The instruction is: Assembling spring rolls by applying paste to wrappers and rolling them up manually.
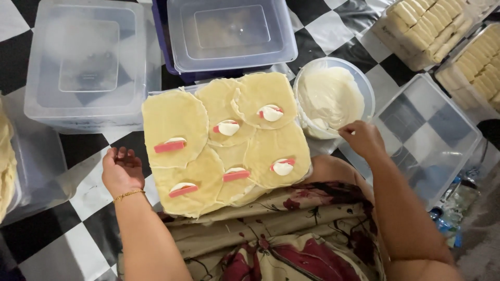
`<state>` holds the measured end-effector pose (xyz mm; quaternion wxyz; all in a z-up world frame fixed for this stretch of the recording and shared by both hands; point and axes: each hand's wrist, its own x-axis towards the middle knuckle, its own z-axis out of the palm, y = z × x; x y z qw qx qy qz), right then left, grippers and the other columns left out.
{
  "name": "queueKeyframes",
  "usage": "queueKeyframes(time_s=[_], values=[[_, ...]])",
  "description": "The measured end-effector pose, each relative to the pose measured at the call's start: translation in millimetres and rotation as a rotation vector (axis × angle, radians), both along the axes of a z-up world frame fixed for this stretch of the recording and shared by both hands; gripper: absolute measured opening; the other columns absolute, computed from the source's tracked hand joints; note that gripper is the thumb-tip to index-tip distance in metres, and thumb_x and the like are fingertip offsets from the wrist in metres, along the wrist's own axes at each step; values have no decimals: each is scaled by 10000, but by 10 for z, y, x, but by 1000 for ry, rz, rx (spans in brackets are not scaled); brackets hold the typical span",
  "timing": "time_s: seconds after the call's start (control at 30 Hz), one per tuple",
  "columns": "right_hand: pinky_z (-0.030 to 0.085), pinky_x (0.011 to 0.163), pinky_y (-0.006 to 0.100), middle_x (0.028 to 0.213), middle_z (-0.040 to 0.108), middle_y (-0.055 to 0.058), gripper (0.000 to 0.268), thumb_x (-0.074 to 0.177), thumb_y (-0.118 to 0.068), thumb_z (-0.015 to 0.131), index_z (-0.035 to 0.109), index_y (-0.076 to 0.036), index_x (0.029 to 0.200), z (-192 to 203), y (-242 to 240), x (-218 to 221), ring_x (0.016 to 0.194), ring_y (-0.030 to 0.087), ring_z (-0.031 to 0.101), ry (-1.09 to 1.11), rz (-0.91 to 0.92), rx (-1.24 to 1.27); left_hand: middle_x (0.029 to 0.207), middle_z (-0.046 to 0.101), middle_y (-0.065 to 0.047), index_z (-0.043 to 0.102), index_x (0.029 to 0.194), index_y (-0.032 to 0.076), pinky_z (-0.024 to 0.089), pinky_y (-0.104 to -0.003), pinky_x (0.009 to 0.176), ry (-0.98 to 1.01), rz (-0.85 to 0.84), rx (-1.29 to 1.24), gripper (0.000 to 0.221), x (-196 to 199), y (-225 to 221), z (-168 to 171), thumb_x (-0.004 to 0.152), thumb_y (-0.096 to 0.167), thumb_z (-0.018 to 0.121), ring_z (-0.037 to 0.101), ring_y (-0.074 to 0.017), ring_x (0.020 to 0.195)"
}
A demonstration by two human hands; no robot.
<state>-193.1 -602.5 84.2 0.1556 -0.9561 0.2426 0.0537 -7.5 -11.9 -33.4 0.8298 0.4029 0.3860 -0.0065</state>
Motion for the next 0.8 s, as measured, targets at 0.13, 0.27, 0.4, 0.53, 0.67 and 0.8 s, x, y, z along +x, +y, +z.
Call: queueKeyframes(time_s=[0.13,0.27,0.4,0.53,0.67,0.8], values=[[552,918,503,1032,769,169,244,951,-265,762,806,-62,1079,-285,-127,-122,1083,412,689,-81,-103,100,821,641,134,596,923,298,482,-307,863,-13,11,-15,118,40,22,-149,949,403,644,694,-114,862],[497,554,383,763,679,138,252,936,-275,773,790,-67,1078,-275,-62,-84,633,248,610,-163,-274,344,793,608,117,595,951,278,482,-302,803,-9,53,-35,103,61,4,-152,933,358,657,675,-132,820],[421,427,295,584,576,138,246,888,-227,791,779,-54,1063,181,531,-75,491,180,481,-215,-301,487,763,585,69,612,945,238,459,-342,777,-62,107,-55,106,141,26,-401,919,290,701,652,-176,796],[494,480,317,808,715,146,188,870,-141,818,788,-100,1051,92,1093,-134,513,193,578,-235,-186,509,750,602,53,623,906,220,462,-342,737,-69,158,-64,96,135,-39,-338,909,275,701,654,-190,763],[565,693,308,908,774,-1,95,864,-166,815,831,-204,949,254,1881,-135,791,224,747,-315,186,431,761,638,54,648,960,200,465,-320,702,-44,142,-59,119,83,-53,-220,910,298,695,675,-160,741],[574,679,264,834,783,-62,124,823,-140,815,844,-240,891,234,2111,-119,749,181,750,-368,350,355,793,669,52,647,986,187,484,-306,710,-17,130,-71,135,0,-88,7,922,299,685,687,-149,753]])
